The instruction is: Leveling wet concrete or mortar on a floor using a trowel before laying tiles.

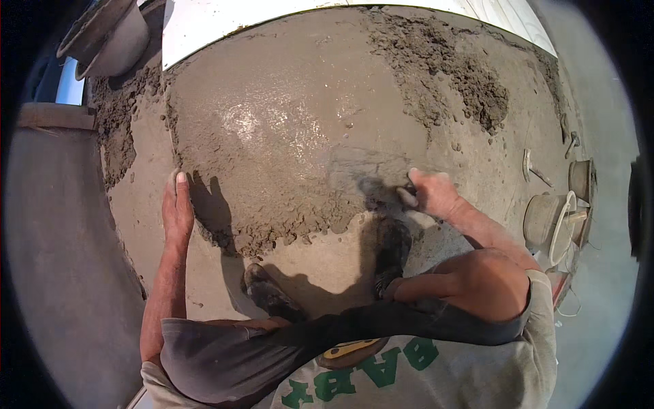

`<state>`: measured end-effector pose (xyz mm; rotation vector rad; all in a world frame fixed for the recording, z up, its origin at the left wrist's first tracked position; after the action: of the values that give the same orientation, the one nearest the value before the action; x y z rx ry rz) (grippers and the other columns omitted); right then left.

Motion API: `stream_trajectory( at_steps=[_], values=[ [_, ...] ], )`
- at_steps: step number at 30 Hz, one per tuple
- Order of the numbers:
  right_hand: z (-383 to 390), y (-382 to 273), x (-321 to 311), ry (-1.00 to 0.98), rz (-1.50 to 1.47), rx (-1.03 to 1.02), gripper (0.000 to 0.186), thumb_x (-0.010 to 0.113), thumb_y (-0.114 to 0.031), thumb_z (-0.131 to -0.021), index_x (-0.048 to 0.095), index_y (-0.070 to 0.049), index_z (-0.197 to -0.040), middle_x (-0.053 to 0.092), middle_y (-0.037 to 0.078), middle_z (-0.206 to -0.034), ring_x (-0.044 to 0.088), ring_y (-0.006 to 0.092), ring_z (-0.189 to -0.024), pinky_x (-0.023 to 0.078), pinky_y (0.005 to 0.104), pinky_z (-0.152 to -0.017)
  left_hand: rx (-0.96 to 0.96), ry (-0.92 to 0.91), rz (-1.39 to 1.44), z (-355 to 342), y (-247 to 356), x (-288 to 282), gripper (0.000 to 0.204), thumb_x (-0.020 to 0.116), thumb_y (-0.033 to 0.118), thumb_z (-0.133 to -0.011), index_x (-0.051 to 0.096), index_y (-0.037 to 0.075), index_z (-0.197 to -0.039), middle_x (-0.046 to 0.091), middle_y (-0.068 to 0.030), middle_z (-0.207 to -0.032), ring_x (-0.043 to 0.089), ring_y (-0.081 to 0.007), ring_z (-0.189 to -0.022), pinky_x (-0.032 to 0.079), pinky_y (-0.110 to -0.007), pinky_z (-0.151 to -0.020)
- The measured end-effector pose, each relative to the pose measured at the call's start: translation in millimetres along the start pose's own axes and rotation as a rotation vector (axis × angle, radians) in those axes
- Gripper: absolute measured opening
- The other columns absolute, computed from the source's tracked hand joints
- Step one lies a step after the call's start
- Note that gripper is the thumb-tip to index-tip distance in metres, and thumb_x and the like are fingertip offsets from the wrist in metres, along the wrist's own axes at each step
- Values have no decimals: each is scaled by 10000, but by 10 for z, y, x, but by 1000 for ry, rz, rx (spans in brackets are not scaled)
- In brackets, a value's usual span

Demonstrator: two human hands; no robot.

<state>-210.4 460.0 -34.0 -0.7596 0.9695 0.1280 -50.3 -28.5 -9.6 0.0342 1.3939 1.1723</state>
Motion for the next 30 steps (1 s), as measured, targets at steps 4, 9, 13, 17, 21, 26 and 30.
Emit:
stream_trajectory(
  at_steps=[4, 9, 13, 17, 21, 26, 30],
  values=[
    [251, 293, -613, 93, 549, 221, 420, 556, -456, -885, 526, -43, -953, 603, 156, -638, 615, 333, -559, 499, 436, -542, -19, 67, 10, 91, -83, -182, 639, 378, 491, -979, 456, -37, -1329, 476, -241, -1342, 423, -335, -1282, 302, -380, -1077],
    [290, -440, -437, 89, 361, 123, 396, 593, -444, -864, 544, -63, -961, 617, 179, -708, 632, 344, -649, 510, 444, -580, -148, 123, 113, 114, -526, -431, 677, 388, 497, -973, 438, -74, -1334, 455, -241, -1367, 401, -329, -1303, 277, -380, -1095],
    [23, -1110, 242, -23, 335, -175, 411, 621, -435, -847, 538, -36, -907, 627, 158, -723, 633, 343, -653, 514, 429, -576, -37, 47, 60, 72, -358, -220, 681, 373, 498, -978, 426, -76, -1341, 441, -255, -1374, 394, -345, -1307, 277, -384, -1095],
    [-329, -956, 248, 22, 264, -276, 437, 603, -468, -851, 530, -42, -919, 632, 127, -693, 641, 325, -617, 527, 388, -565, -55, 22, 53, 165, -199, -132, 676, 373, 500, -978, 430, -69, -1338, 449, -256, -1366, 399, -345, -1303, 282, -392, -1090],
    [-564, -644, 6, -55, 505, -18, 438, 531, -476, -898, 524, -41, -940, 631, 138, -660, 648, 309, -613, 520, 399, -543, -180, 75, 19, 173, -426, -215, 669, 369, 499, -978, 433, -60, -1340, 448, -255, -1368, 400, -339, -1304, 285, -393, -1087],
    [-520, -120, -594, 79, 521, 356, 489, 498, -497, -911, 505, -10, -955, 650, 212, -744, 653, 388, -730, 520, 461, -640, -79, 77, 102, 95, -498, -321, 669, 378, 479, -978, 417, -76, -1349, 426, -253, -1391, 372, -338, -1327, 263, -384, -1105],
    [-295, 131, -632, 312, 420, 448, 506, 546, -470, -898, 530, 29, -985, 639, 240, -749, 640, 403, -732, 508, 476, -677, -107, 83, 141, 146, -526, -437, 684, 384, 481, -978, 401, -88, -1356, 413, -244, -1406, 350, -328, -1345, 244, -373, -1115]
  ],
)
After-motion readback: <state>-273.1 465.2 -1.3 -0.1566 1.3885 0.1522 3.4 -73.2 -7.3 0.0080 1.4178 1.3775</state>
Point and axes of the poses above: each hand's wrist, its own z-axis away from the middle knuckle, its own x-axis out of the palm, y = z × x, the point moved 10 cm from there along -z, towards the middle knuckle
